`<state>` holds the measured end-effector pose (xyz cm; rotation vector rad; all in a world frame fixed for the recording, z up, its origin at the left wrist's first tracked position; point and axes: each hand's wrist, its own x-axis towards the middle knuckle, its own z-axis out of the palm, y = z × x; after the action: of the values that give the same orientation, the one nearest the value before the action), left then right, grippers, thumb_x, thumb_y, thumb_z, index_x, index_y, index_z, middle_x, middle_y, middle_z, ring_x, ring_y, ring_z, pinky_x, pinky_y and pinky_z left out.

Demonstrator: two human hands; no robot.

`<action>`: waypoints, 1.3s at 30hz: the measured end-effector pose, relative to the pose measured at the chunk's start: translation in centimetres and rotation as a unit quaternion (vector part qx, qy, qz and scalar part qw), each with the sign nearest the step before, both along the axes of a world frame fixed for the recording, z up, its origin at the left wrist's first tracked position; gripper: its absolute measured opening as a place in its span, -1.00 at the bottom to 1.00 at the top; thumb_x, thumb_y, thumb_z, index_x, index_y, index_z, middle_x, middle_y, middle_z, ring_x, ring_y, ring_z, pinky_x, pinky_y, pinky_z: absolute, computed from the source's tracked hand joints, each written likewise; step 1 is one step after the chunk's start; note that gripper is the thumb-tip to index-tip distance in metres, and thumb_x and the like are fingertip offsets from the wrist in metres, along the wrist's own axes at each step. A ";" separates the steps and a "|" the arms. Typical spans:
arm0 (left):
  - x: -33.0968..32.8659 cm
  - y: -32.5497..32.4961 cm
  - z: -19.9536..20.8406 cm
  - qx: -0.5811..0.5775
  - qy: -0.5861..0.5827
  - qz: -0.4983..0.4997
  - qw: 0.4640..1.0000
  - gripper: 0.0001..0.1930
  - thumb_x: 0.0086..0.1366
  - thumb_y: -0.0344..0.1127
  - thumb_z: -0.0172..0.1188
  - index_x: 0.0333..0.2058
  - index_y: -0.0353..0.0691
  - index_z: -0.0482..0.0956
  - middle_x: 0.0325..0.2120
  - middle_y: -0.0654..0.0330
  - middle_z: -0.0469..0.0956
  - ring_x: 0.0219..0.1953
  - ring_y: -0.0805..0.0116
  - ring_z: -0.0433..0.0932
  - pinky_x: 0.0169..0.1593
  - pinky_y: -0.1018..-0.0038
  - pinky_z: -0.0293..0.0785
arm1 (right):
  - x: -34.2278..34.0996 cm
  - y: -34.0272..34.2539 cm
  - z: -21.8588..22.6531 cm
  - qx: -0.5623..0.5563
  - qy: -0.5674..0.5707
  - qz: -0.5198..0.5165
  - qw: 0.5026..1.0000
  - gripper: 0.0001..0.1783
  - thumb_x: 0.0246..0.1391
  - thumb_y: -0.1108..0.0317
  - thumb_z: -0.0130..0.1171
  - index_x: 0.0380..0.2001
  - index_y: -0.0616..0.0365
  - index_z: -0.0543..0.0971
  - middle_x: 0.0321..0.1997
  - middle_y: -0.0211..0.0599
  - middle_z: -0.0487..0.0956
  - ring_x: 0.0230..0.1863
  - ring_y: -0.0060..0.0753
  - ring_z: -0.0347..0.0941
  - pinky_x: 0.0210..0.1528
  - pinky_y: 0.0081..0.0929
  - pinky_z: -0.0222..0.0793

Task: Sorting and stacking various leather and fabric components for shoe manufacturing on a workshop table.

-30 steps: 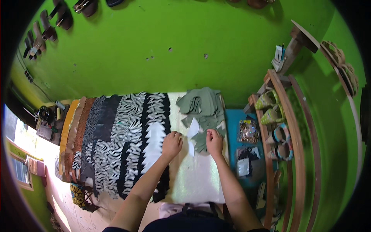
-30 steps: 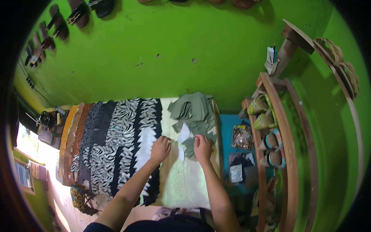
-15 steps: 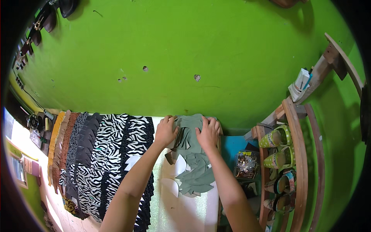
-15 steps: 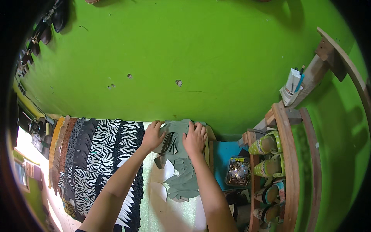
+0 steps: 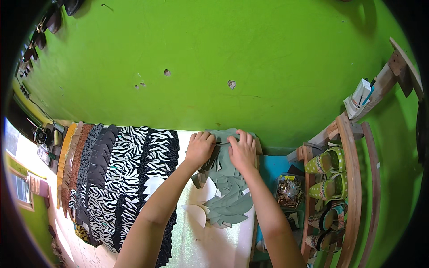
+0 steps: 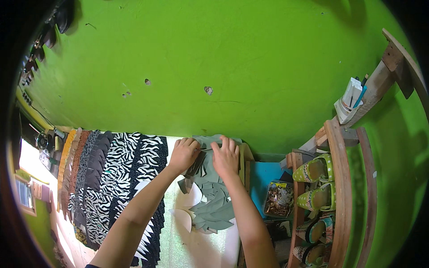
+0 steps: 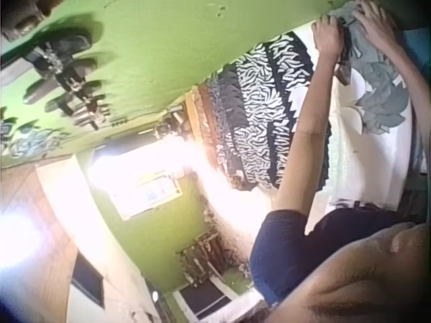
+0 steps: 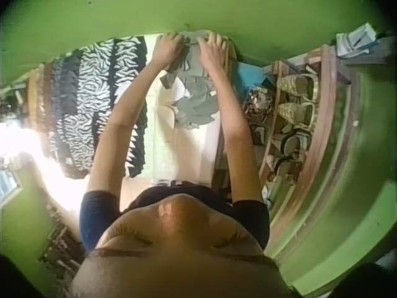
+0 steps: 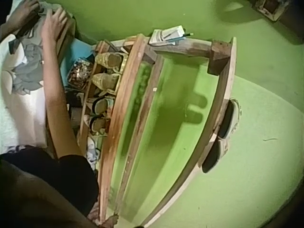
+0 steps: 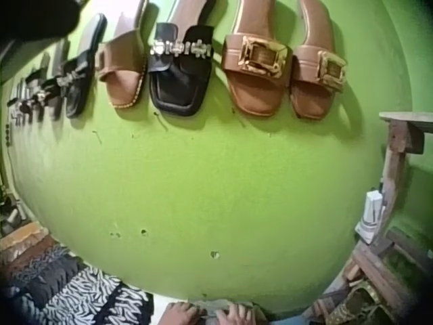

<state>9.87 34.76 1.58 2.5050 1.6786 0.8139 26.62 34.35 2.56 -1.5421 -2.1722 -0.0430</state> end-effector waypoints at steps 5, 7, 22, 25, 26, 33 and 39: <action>-1.2 -0.6 1.4 0.042 0.014 -0.018 0.999 -0.90 0.05 -0.34 0.11 -0.42 -0.13 0.41 -0.51 0.21 0.48 -0.32 0.25 0.43 -0.21 0.37 0.24 | -0.2 -0.7 0.6 0.043 0.013 0.056 0.997 -0.86 -0.16 0.39 0.12 -0.42 0.02 0.48 -0.18 -0.37 0.40 -0.06 -0.28 0.24 -0.08 -0.26 0.11; -1.6 -0.6 2.8 0.070 0.019 -0.006 0.997 -0.89 0.06 -0.31 0.11 -0.44 -0.13 0.41 -0.54 0.22 0.49 -0.39 0.25 0.46 -0.24 0.37 0.25 | -0.3 -1.0 1.7 0.037 0.054 0.066 0.996 -0.93 -0.13 0.35 0.12 -0.49 0.04 0.48 -0.35 -0.41 0.45 -0.18 -0.31 0.32 -0.15 -0.30 0.16; -2.4 -13.7 11.5 0.021 -0.126 -0.054 0.990 -0.88 0.10 -0.32 0.11 -0.39 -0.19 0.43 -0.47 0.13 0.51 -0.51 0.10 0.48 -0.46 0.32 0.36 | 0.7 -14.8 7.4 -0.005 0.238 0.037 0.970 -0.75 -0.12 0.27 0.22 -0.43 0.18 0.42 -0.45 -0.20 0.54 -0.48 -0.23 0.47 -0.42 -0.41 0.37; -2.6 -19.0 10.2 -0.055 -0.143 -0.052 0.987 -0.87 0.13 -0.26 0.10 -0.40 -0.16 0.46 -0.48 0.13 0.52 -0.49 0.13 0.51 -0.42 0.34 0.39 | 1.5 -20.1 7.2 -0.160 0.270 0.077 0.946 -0.72 -0.15 0.31 0.26 -0.39 0.17 0.42 -0.51 -0.25 0.54 -0.49 -0.37 0.48 -0.42 -0.48 0.36; -2.3 -20.8 9.3 -0.087 -0.154 -0.059 0.982 -0.86 0.13 -0.25 0.10 -0.38 -0.16 0.47 -0.48 0.14 0.52 -0.48 0.14 0.51 -0.41 0.36 0.40 | 2.2 -21.9 6.8 -0.158 0.267 0.069 0.948 -0.72 -0.15 0.31 0.26 -0.39 0.17 0.42 -0.51 -0.25 0.54 -0.49 -0.37 0.48 -0.42 -0.48 0.36; 1.1 -29.1 1.8 -0.206 -0.171 -0.124 0.956 -0.84 0.14 -0.25 0.07 -0.37 -0.20 0.44 -0.44 0.07 0.49 -0.41 0.11 0.50 -0.35 0.32 0.40 | 6.7 -30.3 0.5 -0.319 0.290 -0.007 0.902 -0.69 -0.22 0.39 0.32 -0.40 0.27 0.44 -0.51 -0.35 0.50 -0.46 -0.54 0.41 -0.39 -0.58 0.34; 3.7 -30.7 0.0 0.010 -0.011 -0.112 0.994 -0.85 0.01 -0.34 0.04 -0.37 -0.14 0.44 -0.22 0.17 0.37 -0.14 0.22 0.33 -0.11 0.38 0.23 | 6.0 -33.1 -0.6 -0.091 0.084 -0.089 0.988 -0.47 -0.29 0.32 0.31 -0.15 0.08 0.39 -0.17 -0.23 0.42 -0.06 -0.09 0.30 -0.03 -0.24 0.21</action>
<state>13.58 4.03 1.56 2.6242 1.3564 0.8353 32.63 1.25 1.96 -1.7704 -1.9472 0.2269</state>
